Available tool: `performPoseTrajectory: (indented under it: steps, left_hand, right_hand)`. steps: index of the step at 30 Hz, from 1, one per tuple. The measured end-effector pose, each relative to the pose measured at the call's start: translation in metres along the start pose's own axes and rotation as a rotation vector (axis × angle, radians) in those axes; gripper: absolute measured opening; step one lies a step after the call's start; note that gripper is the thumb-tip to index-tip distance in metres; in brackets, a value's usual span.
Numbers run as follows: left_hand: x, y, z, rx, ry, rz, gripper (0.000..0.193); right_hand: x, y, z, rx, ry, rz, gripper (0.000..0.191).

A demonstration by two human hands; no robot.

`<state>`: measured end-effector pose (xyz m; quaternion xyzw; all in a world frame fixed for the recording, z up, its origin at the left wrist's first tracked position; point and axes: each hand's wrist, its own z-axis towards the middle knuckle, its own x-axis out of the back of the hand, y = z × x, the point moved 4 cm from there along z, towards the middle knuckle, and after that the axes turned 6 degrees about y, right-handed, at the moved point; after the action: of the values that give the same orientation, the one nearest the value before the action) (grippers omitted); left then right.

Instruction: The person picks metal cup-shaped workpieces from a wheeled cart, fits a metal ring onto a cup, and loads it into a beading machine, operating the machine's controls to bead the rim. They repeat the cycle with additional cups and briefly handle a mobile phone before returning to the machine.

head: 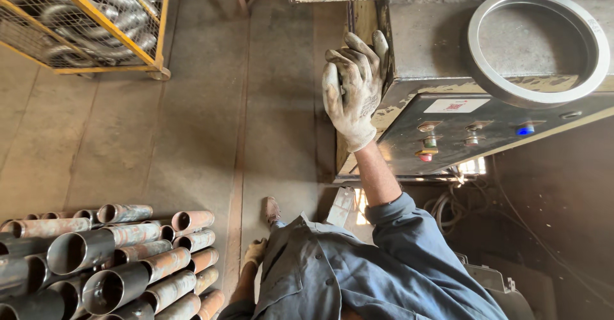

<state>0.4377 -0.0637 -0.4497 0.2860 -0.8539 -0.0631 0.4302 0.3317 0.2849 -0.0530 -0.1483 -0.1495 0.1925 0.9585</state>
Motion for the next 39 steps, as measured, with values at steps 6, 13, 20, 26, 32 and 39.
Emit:
performPoseTrajectory:
  steps: [6,13,20,26,32,39]
  left_hand:
    - [0.011,0.036,0.0,-0.309,0.01,0.163,0.053]
    - [0.03,0.036,0.016,-0.162,0.027,0.052,0.046]
    - [0.049,0.04,0.041,-0.342,-0.065,0.141,0.048]
    - [0.078,0.04,0.057,-0.147,-0.129,0.126,0.055]
    - [0.107,0.032,0.08,-0.163,-0.077,0.167,0.057]
    - [0.117,0.044,0.098,-0.263,0.013,0.051,0.048]
  right_hand:
    - [-0.001,0.0,0.001,0.009,0.013,0.022,0.012]
    - [0.001,0.003,0.001,-0.005,0.009,-0.014,0.013]
    - [-0.003,-0.007,0.008,-0.003,0.05,-0.035,0.011]
    - [-0.006,-0.011,0.008,-0.004,0.059,-0.04,0.017]
    - [-0.01,-0.018,0.01,-0.01,0.06,-0.07,0.019]
    - [-0.017,-0.027,0.011,-0.048,0.057,-0.139,0.015]
